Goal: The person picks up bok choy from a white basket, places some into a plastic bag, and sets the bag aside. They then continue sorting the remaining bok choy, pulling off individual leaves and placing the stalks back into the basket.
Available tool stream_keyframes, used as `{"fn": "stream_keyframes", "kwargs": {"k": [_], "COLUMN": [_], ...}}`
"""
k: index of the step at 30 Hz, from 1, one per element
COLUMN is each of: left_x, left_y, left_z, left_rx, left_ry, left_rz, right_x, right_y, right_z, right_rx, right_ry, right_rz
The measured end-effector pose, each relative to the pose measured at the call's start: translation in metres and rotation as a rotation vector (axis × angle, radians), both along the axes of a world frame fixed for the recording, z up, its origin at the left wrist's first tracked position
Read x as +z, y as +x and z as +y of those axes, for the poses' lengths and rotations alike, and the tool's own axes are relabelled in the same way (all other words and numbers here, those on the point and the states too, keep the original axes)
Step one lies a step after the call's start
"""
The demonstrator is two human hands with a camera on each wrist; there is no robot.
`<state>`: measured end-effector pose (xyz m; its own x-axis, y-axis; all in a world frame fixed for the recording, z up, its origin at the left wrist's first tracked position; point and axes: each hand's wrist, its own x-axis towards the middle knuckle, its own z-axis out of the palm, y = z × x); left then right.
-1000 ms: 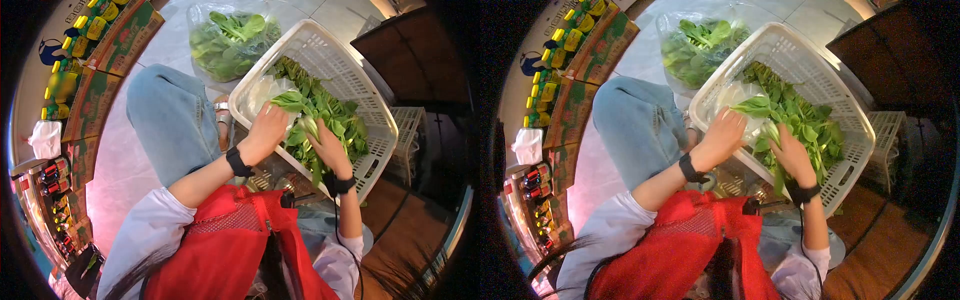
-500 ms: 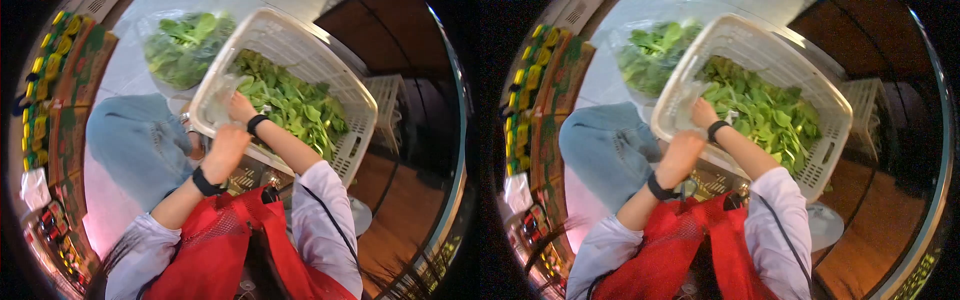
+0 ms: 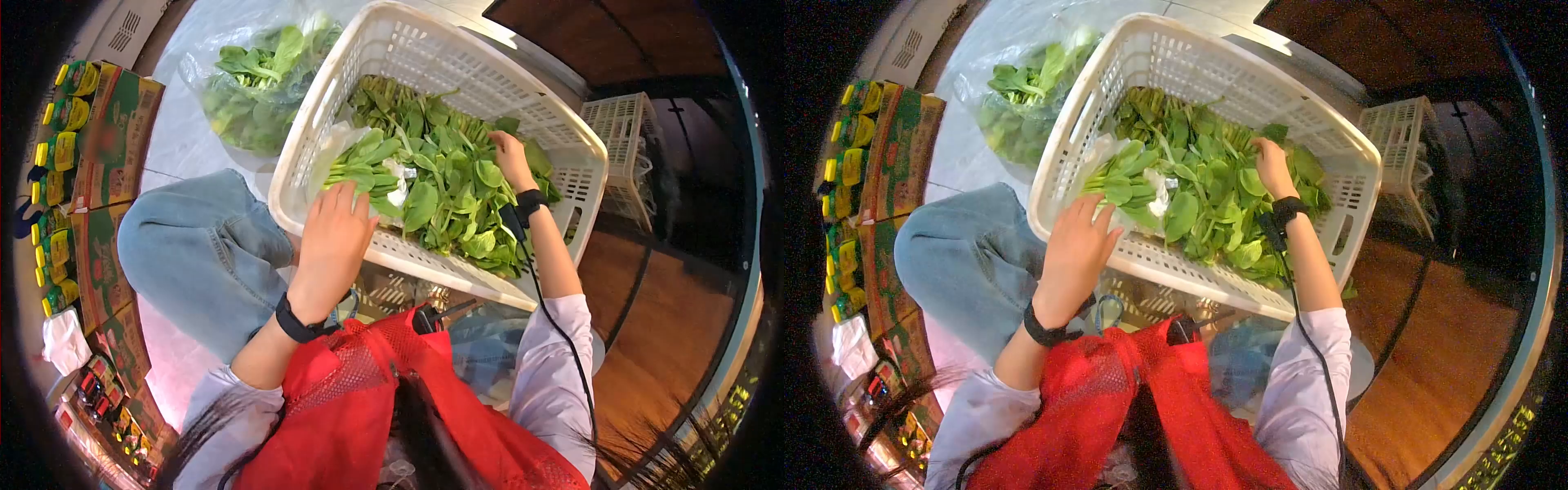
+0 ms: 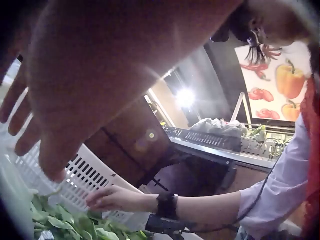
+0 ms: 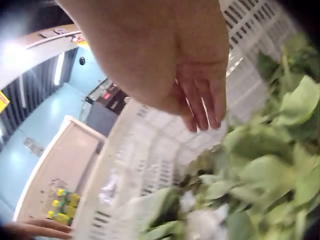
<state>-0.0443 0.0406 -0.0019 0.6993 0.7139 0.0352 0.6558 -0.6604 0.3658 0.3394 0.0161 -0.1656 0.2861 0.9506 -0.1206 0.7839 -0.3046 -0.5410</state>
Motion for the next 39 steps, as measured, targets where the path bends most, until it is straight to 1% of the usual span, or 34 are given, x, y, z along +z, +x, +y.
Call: {"fn": "stream_keyframes", "kwargs": {"k": [2,4,7,8,11,12,14,15,18,21,22,24,25,26,27,31,33,34,35,36,37,39], "left_x": [0.001,0.000,-0.001,0.000,0.001,-0.002,-0.003,-0.002,0.001,0.002,0.002,0.003,0.001,-0.001,-0.003,-0.006,-0.005,-0.006,-0.008,-0.009,-0.009,-0.008], "left_y": [0.006,0.012,0.022,0.023,0.025,0.026,0.026,0.026,0.027,0.024,0.023,0.021,0.021,0.020,0.019,0.017,0.019,0.023,0.027,0.032,0.038,0.049], "left_z": [0.001,0.001,0.005,0.006,0.009,0.009,0.011,0.011,0.010,0.009,0.009,0.008,0.007,0.005,0.003,-0.003,-0.008,-0.010,-0.014,-0.016,-0.019,-0.021], "left_rx": [-0.006,-0.009,-0.029,-0.029,-0.022,-0.011,-0.005,-0.001,0.001,-0.031,-0.033,-0.044,-0.050,-0.054,-0.060,-0.094,-0.117,-0.115,-0.117,-0.119,-0.107,-0.084], "left_ry": [-0.054,-0.148,-0.234,-0.251,-0.264,-0.244,-0.248,-0.252,-0.276,-0.310,-0.293,-0.262,-0.256,-0.255,-0.253,-0.294,-0.314,-0.369,-0.423,-0.479,-0.620,-0.905], "left_rz": [-0.022,-0.016,0.009,0.014,0.038,0.033,0.049,0.055,0.076,0.066,0.054,0.021,0.014,0.006,-0.002,-0.146,-0.209,-0.245,-0.279,-0.313,-0.384,-0.517], "right_x": [-0.036,-0.060,-0.093,-0.102,-0.103,-0.114,-0.126,-0.124,-0.116,-0.129,-0.095,-0.122,-0.114,-0.103,-0.068,0.008,0.056,0.082,0.108,0.129,0.146,0.168], "right_y": [0.014,0.010,0.000,0.002,-0.016,-0.022,-0.020,-0.023,-0.029,-0.029,-0.045,-0.027,-0.025,-0.018,-0.021,-0.040,-0.041,-0.044,-0.049,-0.053,-0.058,-0.084], "right_z": [0.015,0.034,0.081,0.093,0.113,0.108,0.108,0.107,0.106,0.094,0.094,0.066,0.057,0.045,0.033,-0.011,-0.023,-0.025,-0.022,-0.025,-0.031,-0.051], "right_rx": [0.082,0.171,-0.069,-0.078,-0.272,-0.316,-0.307,-0.301,-0.372,-0.408,-0.512,-0.429,-0.379,-0.423,-0.468,-0.536,-0.605,-0.610,-0.636,-0.664,-0.695,-0.732], "right_ry": [0.013,0.028,-0.267,-0.386,-0.677,-0.576,-0.559,-0.552,-0.520,-0.298,-0.328,0.055,0.247,0.186,0.125,0.436,0.449,0.544,0.649,0.648,0.646,0.651], "right_rz": [-0.104,-0.184,-0.155,-0.193,-0.235,-0.385,-0.452,-0.487,-0.317,-0.232,-0.062,-0.087,-0.105,-0.037,0.030,0.127,0.160,0.129,0.342,0.406,0.469,0.522]}}
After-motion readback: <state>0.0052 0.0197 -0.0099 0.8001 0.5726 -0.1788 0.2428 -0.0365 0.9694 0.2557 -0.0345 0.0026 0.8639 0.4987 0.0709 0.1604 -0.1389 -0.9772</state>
